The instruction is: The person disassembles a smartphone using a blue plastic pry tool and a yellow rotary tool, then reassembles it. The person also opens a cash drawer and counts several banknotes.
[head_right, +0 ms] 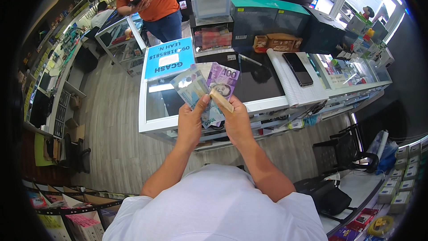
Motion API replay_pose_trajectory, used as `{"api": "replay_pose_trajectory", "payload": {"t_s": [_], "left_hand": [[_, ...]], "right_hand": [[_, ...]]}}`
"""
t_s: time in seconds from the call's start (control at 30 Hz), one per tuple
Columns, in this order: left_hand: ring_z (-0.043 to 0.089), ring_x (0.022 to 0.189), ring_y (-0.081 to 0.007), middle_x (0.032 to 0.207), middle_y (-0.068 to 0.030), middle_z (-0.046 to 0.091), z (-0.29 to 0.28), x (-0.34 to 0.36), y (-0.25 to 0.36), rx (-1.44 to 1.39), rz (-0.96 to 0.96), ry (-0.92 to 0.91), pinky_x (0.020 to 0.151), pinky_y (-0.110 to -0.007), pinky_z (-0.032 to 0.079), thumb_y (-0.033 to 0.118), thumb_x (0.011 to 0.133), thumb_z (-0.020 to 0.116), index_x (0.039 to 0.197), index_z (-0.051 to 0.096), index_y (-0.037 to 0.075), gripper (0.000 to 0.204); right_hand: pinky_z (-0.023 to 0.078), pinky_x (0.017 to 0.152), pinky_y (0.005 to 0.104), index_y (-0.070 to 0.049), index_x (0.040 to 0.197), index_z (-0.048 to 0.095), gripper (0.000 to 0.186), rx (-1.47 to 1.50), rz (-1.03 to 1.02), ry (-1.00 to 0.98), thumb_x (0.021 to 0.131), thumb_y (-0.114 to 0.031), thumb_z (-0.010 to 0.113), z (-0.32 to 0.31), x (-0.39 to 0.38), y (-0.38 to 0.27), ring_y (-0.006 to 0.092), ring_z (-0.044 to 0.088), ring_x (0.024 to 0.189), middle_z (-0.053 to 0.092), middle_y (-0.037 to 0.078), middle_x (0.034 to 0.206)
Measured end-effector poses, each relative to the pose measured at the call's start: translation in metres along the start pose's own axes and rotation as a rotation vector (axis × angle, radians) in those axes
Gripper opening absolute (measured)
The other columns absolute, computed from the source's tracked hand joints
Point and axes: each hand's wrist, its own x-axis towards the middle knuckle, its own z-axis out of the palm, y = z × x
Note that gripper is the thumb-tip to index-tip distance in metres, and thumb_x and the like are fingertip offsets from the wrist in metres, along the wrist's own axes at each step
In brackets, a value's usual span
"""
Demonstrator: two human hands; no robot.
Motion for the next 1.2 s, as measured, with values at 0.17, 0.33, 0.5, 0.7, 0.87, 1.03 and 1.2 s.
{"api": "replay_pose_trajectory", "payload": {"t_s": [0.17,0.33,0.5,0.7,0.87,1.03,1.2], "left_hand": [[0.068,0.096,-0.0091,0.109,-0.0039,0.076,-0.005,-0.003,0.002,0.023,0.012,-0.031,0.086,-0.027,0.055,0.026,0.101,0.077,0.120,0.072,0.001,0.032],[0.067,0.094,-0.0089,0.106,-0.0027,0.074,-0.009,-0.004,-0.004,0.145,-0.002,-0.090,0.086,-0.027,0.054,0.023,0.100,0.078,0.121,0.070,0.000,0.033],[0.065,0.094,-0.0082,0.109,-0.0016,0.072,-0.014,-0.003,-0.001,0.262,0.001,-0.143,0.082,-0.026,0.053,0.028,0.104,0.073,0.127,0.068,0.002,0.035],[0.067,0.109,-0.0138,0.124,-0.0051,0.069,-0.004,-0.008,0.011,-0.234,-0.185,-0.245,0.093,-0.031,0.055,0.038,0.110,0.060,0.139,0.060,0.003,0.045],[0.067,0.121,-0.0193,0.134,-0.0078,0.067,0.004,-0.004,0.013,-0.314,-0.207,-0.237,0.103,-0.038,0.056,0.035,0.110,0.061,0.143,0.056,0.003,0.046],[0.068,0.117,-0.0173,0.130,-0.0072,0.069,0.010,-0.002,0.010,-0.245,-0.168,-0.192,0.100,-0.038,0.057,0.033,0.109,0.063,0.138,0.060,0.003,0.042],[0.070,0.106,-0.0149,0.119,-0.0066,0.073,0.010,-0.001,0.011,-0.155,-0.139,-0.164,0.094,-0.033,0.058,0.032,0.108,0.065,0.131,0.065,0.002,0.039]], "right_hand": [[0.045,0.105,0.0295,-0.001,0.142,0.056,0.059,-0.131,0.014,0.106,0.108,-0.048,0.063,0.006,0.011,0.004,0.0129,0.061,0.118,0.067,0.007,0.127],[0.052,0.095,0.0302,0.000,0.138,0.052,0.061,-0.381,-0.024,0.014,0.101,-0.043,0.074,0.005,0.018,-0.001,0.0141,0.064,0.109,0.069,0.009,0.121],[0.057,0.085,0.0310,0.000,0.130,0.053,0.058,-0.416,-0.082,-0.104,0.094,-0.032,0.085,0.007,0.026,-0.006,0.0144,0.068,0.098,0.071,0.009,0.114],[0.056,0.084,0.0280,0.000,0.124,0.062,0.044,-0.207,-0.138,-0.024,0.098,-0.029,0.081,0.003,0.034,-0.023,0.0086,0.068,0.095,0.074,0.007,0.108],[0.054,0.087,0.0268,-0.002,0.131,0.064,0.044,-0.287,-0.047,-0.027,0.105,-0.036,0.071,-0.004,0.031,-0.030,0.0084,0.067,0.097,0.074,0.004,0.111],[0.053,0.091,0.0274,-0.001,0.135,0.063,0.044,-0.241,-0.009,-0.077,0.107,-0.036,0.067,-0.012,0.031,-0.028,0.0103,0.066,0.104,0.071,0.004,0.117],[0.053,0.093,0.0272,-0.001,0.132,0.060,0.038,-0.089,-0.011,0.013,0.106,-0.027,0.070,-0.027,0.033,-0.026,0.0102,0.065,0.104,0.071,0.006,0.116]]}}
